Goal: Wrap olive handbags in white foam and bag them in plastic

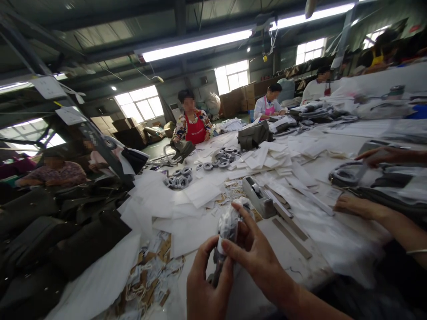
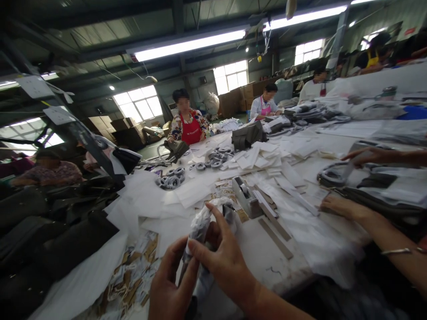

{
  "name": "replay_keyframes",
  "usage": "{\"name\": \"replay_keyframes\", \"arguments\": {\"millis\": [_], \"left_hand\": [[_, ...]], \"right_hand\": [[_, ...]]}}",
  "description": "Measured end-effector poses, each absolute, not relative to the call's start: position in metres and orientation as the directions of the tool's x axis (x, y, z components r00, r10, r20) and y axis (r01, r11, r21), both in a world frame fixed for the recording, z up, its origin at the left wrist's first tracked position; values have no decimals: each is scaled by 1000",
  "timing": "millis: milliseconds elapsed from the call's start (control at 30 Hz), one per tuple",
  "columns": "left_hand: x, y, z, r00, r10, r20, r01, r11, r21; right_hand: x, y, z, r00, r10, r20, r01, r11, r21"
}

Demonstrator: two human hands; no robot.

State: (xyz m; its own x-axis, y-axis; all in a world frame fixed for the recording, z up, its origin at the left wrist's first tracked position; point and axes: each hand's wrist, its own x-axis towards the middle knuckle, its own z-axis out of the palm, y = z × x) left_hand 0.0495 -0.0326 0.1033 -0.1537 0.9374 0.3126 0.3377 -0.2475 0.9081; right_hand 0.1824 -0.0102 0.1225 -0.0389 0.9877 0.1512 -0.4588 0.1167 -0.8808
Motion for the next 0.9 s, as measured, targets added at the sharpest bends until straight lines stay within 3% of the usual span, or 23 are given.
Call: {"name": "replay_keyframes", "arguments": {"millis": [200,267,367,433,500,633,900], "left_hand": [[36,-45,90,-136,938,318,265,-275,924],[27,-50,87,-119,950,288,181,-264,947],[4,-51,78,-111,965,236,71,-229,971],[-20,-44,66,-188,961,202,135,-178,975],[-50,-34,47,-325,929,176,314,-70,947],[-109,-10,5,-456,881,127,426,91,900],[-116,23,-35,-329,944,11,687,231,688]], "right_hand": [[193,-5,116,-182,964,196,-253,147,-956],[203,-5,112,-186,958,218,-86,205,-975],[225,-10,102,-37,967,254,213,256,-943],[242,-14,90,42,968,247,390,212,-896],[259,-18,75,65,977,203,505,143,-851],[276,-23,44,21,992,128,580,92,-809],[266,-29,24,-180,976,123,535,202,-820]]}}
